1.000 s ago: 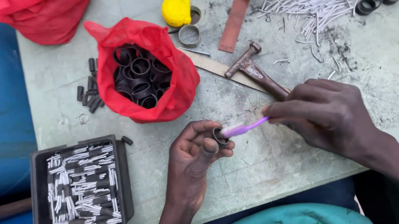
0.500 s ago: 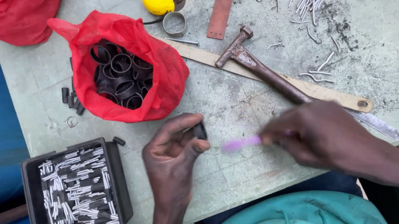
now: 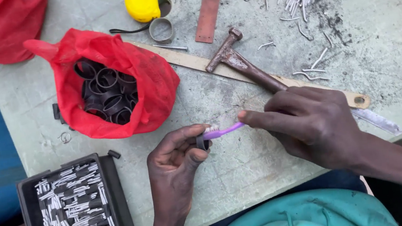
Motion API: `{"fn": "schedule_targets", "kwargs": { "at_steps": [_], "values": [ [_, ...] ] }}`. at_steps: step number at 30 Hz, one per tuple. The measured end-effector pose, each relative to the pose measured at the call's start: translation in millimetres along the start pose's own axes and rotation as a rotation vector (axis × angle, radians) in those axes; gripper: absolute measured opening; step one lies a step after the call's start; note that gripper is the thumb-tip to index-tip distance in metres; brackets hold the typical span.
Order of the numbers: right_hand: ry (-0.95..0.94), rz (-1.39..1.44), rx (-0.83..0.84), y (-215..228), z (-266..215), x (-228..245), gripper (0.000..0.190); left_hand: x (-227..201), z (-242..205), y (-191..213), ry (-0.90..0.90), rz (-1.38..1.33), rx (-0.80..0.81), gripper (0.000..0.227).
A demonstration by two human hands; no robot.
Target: Cleaning small black circular components using a toothbrush on a workbench
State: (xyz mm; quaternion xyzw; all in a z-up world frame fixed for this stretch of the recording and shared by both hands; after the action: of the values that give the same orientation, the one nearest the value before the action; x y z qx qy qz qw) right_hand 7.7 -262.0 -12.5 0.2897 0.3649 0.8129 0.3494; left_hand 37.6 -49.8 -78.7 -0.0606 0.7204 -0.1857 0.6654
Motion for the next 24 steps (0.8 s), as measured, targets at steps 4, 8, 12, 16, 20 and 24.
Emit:
{"fn": "schedule_targets", "kwargs": {
  "at_steps": [4, 8, 12, 16, 20, 24],
  "values": [
    [-0.043, -0.032, 0.078, -5.3, 3.8, 9.3, 0.038, -18.3, -1.1, -5.2, -0.128, 0.052, 0.030, 0.032],
    [-0.497, 0.798, 0.517, -36.4, -10.1, -10.7, 0.029, -23.9, -3.6, -12.1, -0.179, 0.069, 0.087, 0.033],
    [-0.991, 1.355, 0.610, -62.7, -45.0, -39.4, 0.032, -26.9, -1.0, -13.0, -0.179, 0.004, 0.115, 0.022],
    [-0.677, 0.626, 0.457, -30.2, -9.1, -46.0, 0.033, -16.6, 1.0, -10.7, -0.094, -0.136, 0.081, 0.035],
    [-0.281, 0.476, 0.174, -10.6, 6.8, -22.7, 0.020, -6.8, 0.3, -7.8, 0.014, -0.091, 0.049, 0.050],
    [-0.102, 0.110, 0.049, -2.9, -0.7, -6.8, 0.028, -4.8, -0.5, -17.5, 0.047, -0.026, 0.129, 0.043]
  ]
}}
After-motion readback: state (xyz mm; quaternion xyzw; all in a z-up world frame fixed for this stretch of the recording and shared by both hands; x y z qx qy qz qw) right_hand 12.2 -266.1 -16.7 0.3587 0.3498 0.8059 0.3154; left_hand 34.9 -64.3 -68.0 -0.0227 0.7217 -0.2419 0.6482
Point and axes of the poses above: each hand's wrist, its own z-axis towards the middle knuckle, its own y-axis out of the back of the hand, x = y × z, the point moved 8 cm from there along z, towards the middle knuckle, and after that the axes turned 6 degrees about -z, right-handed, at the moved point
